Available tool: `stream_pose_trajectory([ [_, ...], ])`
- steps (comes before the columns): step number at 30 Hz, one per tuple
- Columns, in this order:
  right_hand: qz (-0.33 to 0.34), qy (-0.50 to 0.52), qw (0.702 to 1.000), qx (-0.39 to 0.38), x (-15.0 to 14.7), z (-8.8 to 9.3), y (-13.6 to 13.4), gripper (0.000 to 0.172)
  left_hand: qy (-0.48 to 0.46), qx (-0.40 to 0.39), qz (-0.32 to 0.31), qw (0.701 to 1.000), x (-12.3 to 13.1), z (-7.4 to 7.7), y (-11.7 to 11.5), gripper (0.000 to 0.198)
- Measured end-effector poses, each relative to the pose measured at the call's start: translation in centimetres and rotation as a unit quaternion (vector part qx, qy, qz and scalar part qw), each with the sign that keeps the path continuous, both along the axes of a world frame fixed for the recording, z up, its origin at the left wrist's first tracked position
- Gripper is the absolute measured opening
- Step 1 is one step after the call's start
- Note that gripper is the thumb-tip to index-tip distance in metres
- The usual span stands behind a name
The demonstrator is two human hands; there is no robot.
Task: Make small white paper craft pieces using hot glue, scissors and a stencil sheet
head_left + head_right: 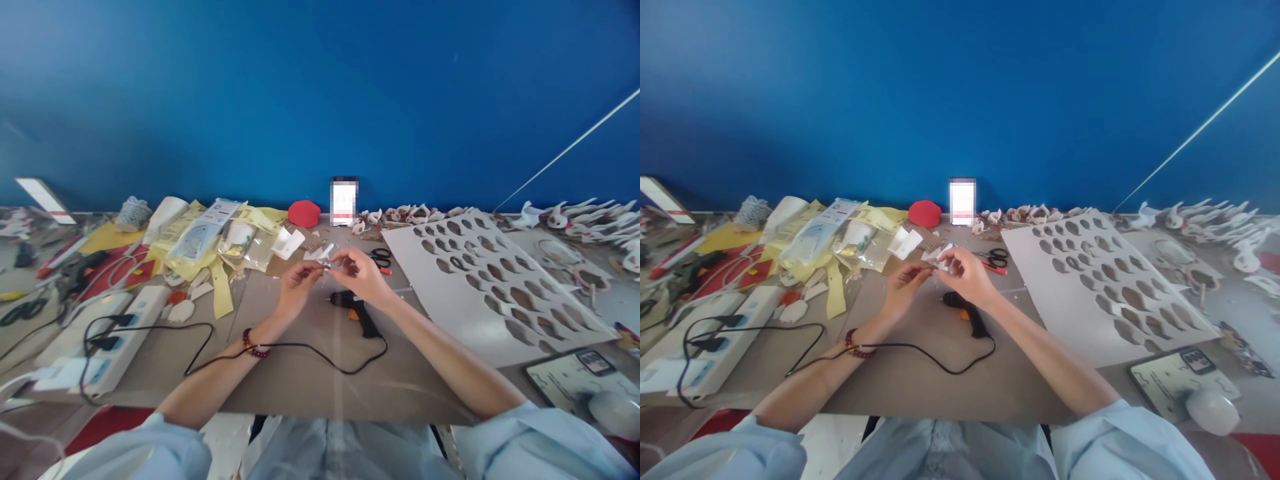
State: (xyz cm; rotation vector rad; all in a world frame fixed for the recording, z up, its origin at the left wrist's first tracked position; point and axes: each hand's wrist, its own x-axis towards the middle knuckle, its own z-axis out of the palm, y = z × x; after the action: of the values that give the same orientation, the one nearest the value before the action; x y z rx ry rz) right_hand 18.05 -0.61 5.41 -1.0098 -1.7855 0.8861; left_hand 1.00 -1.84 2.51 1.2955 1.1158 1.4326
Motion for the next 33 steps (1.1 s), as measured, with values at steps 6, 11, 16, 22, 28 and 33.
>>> stream_pose_trajectory([
  [6,0.014,-0.052,0.991,0.121,0.2,0.7,-0.4,0.014,0.106,0.136,0.010,0.985,-0.2,0.3,-0.2,0.006],
  [11,0.006,-0.104,0.978,0.183,0.4,1.8,-1.0,0.014,0.188,0.226,0.044,0.955,-0.2,0.8,-0.8,0.008],
  [16,-0.007,-0.158,0.957,0.243,0.5,2.6,-1.4,0.013,0.223,0.274,0.060,0.933,-0.2,0.7,-1.0,0.012],
  [22,-0.015,-0.212,0.940,0.267,0.6,2.8,-1.6,0.013,0.246,0.326,0.065,0.910,-0.3,0.5,-0.9,0.014],
  [28,-0.022,-0.256,0.921,0.294,0.6,2.7,-1.7,0.012,0.284,0.344,0.076,0.892,-0.3,0.6,-1.0,0.013],
  [33,-0.028,-0.272,0.911,0.309,0.6,2.7,-1.7,0.012,0.298,0.353,0.077,0.883,-0.4,0.7,-1.0,0.013],
])
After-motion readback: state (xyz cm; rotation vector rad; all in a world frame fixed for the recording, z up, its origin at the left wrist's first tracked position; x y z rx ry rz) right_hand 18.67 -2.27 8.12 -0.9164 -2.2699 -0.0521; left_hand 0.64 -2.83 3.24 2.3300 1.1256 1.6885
